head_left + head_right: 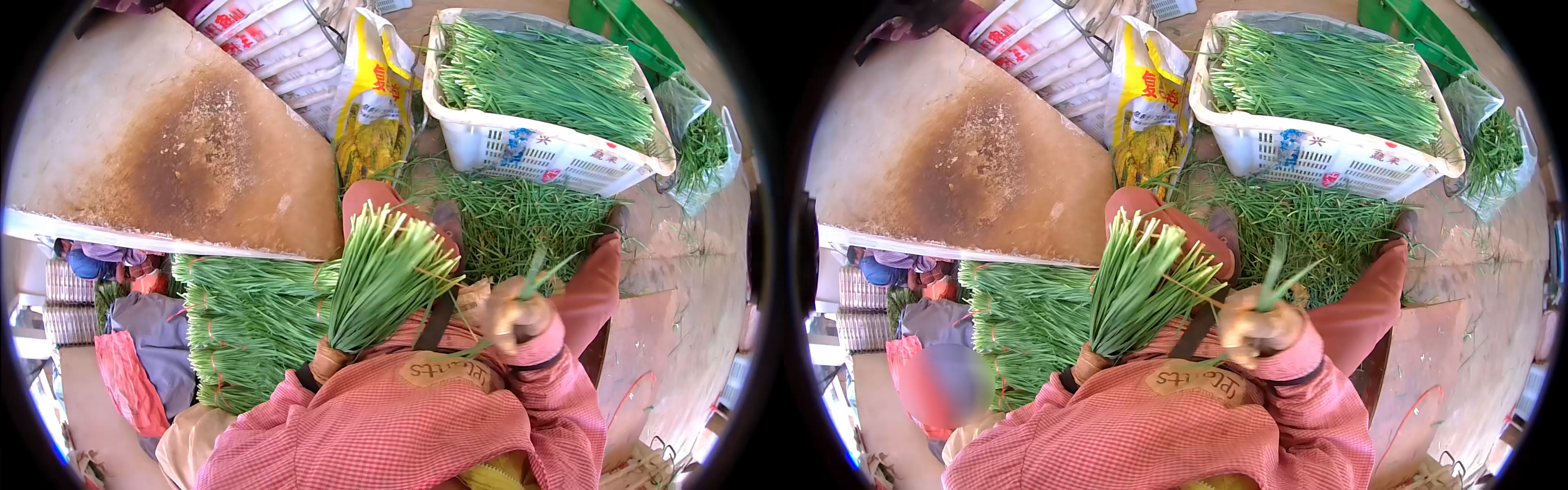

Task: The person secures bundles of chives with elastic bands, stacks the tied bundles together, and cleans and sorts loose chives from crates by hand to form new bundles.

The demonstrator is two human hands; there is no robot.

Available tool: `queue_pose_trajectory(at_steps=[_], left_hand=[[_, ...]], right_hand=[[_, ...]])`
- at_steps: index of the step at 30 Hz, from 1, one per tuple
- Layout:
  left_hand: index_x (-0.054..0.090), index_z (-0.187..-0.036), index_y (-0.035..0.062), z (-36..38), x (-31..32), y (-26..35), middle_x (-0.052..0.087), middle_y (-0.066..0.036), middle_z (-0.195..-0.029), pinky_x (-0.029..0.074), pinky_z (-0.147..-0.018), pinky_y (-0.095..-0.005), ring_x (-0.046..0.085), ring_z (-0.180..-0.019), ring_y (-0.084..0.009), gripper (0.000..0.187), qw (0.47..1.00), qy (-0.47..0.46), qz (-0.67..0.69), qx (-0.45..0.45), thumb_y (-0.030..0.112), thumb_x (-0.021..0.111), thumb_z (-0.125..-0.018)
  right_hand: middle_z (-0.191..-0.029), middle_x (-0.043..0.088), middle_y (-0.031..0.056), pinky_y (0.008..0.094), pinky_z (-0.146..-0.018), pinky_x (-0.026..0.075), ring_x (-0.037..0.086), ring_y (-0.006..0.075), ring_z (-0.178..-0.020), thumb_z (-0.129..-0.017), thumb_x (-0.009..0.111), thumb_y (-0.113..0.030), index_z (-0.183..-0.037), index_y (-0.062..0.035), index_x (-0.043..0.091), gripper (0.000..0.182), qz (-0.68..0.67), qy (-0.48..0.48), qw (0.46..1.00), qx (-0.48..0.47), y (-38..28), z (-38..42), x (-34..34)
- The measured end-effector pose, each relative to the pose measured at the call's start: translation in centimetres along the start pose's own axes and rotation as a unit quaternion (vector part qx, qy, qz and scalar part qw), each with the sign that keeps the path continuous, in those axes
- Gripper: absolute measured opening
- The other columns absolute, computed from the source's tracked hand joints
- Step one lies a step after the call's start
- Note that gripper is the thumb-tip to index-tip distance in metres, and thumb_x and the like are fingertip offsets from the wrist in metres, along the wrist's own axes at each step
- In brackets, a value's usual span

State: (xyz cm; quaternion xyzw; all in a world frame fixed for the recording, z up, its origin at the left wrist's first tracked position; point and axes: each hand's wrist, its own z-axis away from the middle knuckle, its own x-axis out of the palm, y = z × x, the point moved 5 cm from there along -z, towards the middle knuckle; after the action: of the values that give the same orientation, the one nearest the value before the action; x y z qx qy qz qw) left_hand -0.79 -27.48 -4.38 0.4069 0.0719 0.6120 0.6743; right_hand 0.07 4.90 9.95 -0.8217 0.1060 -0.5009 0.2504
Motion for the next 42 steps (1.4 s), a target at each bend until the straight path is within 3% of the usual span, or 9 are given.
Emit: queue_pose_trajectory(at_steps=[2,6,8,12,24,31,33,37,42], left_hand=[[0.059,-0.092,0.0018,-0.2,0.0,0.4,0.059,-0.004,-0.074,0.044,-0.053,-0.0249,0.054,-0.068,-0.0120,0.032,1.000,0.000,-0.009,0.005,-0.010,0.060,-0.063],[0.059,-0.092,0.0018,-0.1,-0.2,0.6,0.060,-0.004,-0.075,0.044,-0.054,-0.0249,0.054,-0.068,-0.0119,0.031,1.000,0.004,-0.017,0.008,-0.010,0.060,-0.063],[0.059,-0.092,0.0018,-0.7,0.1,1.0,0.060,-0.004,-0.075,0.044,-0.054,-0.0249,0.055,-0.068,-0.0119,0.031,1.000,0.000,-0.029,0.011,-0.010,0.060,-0.063],[0.059,-0.092,0.0018,-0.6,0.1,0.9,0.060,-0.004,-0.076,0.045,-0.055,-0.0249,0.055,-0.069,-0.0118,0.030,0.999,0.003,-0.038,0.009,-0.010,0.060,-0.064],[0.061,-0.090,0.0017,0.9,-0.1,4.6,0.064,-0.004,-0.085,0.046,-0.071,-0.0243,0.057,-0.077,-0.0104,0.022,0.910,0.049,-0.402,0.090,-0.007,0.060,-0.070],[0.060,-0.099,0.0024,0.8,2.6,7.5,0.063,-0.002,-0.088,0.045,-0.071,-0.0232,0.056,-0.080,-0.0086,0.032,0.870,0.019,-0.472,0.139,-0.007,0.060,-0.069],[0.059,-0.101,0.0026,1.0,4.1,10.1,0.064,-0.003,-0.089,0.045,-0.073,-0.0234,0.056,-0.081,-0.0085,0.033,0.847,0.032,-0.520,0.105,-0.005,0.061,-0.069],[0.055,-0.110,0.0025,-0.8,7.2,16.2,0.062,-0.009,-0.099,0.044,-0.081,-0.0248,0.055,-0.090,-0.0097,0.039,0.827,-0.077,-0.555,0.050,0.004,0.063,-0.072],[0.050,-0.116,-0.0004,-6.3,9.8,23.8,0.055,-0.009,-0.114,0.039,-0.091,-0.0294,0.051,-0.101,-0.0141,0.041,0.789,-0.189,-0.577,0.089,0.006,0.060,-0.076]], right_hand=[[-0.048,0.046,-0.0002,0.0200,-0.029,0.031,0.039,0.0087,-0.034,-0.088,0.046,-0.031,-0.070,-0.0067,0.056,0.032,0.108,0.077,0.975,-0.177,-3.0,2.7,-1.1],[-0.056,0.045,-0.0045,0.0140,-0.032,0.029,0.040,0.0023,-0.043,-0.087,0.047,-0.012,-0.076,-0.0100,0.051,0.012,-0.225,0.055,0.922,-0.309,-8.5,3.5,-5.7],[-0.060,0.048,-0.0030,0.0126,-0.035,0.032,0.045,0.0028,-0.048,-0.085,0.052,-0.019,-0.081,-0.0086,0.053,0.012,0.089,0.346,0.914,-0.190,-7.8,3.0,-8.4],[-0.066,0.059,0.0053,0.0185,-0.040,0.039,0.050,0.0094,-0.049,-0.080,0.057,-0.012,-0.091,-0.0045,0.061,0.014,0.328,0.434,0.789,0.285,2.1,-1.9,-8.6],[-0.077,0.064,0.0047,0.0213,-0.047,0.039,0.058,0.0101,-0.059,-0.080,0.059,-0.032,-0.078,-0.0085,0.061,0.024,0.235,0.554,0.795,0.074,0.9,3.0,-15.8],[-0.098,0.061,0.0083,0.0288,-0.079,0.047,0.058,0.0194,-0.086,-0.074,0.062,-0.006,-0.108,-0.0106,0.057,0.035,0.564,0.136,0.801,0.149,4.1,-2.1,-8.5],[-0.089,0.063,0.0083,0.0285,-0.077,0.048,0.060,0.0173,-0.078,-0.077,0.056,-0.002,-0.104,-0.0083,0.059,0.028,0.357,0.258,0.885,0.152,6.7,-1.6,-10.8],[-0.059,0.056,0.0022,0.0199,-0.038,0.037,0.048,0.0086,-0.044,-0.082,0.054,-0.013,-0.086,-0.0048,0.062,0.012,0.236,0.511,0.821,0.096,2.5,-0.9,-13.4],[-0.059,0.045,-0.0038,0.0167,-0.032,0.029,0.036,0.0047,-0.040,-0.078,0.061,-0.020,-0.108,-0.0036,0.048,0.036,0.077,0.328,0.937,-0.094,-8.0,3.5,-13.7]])
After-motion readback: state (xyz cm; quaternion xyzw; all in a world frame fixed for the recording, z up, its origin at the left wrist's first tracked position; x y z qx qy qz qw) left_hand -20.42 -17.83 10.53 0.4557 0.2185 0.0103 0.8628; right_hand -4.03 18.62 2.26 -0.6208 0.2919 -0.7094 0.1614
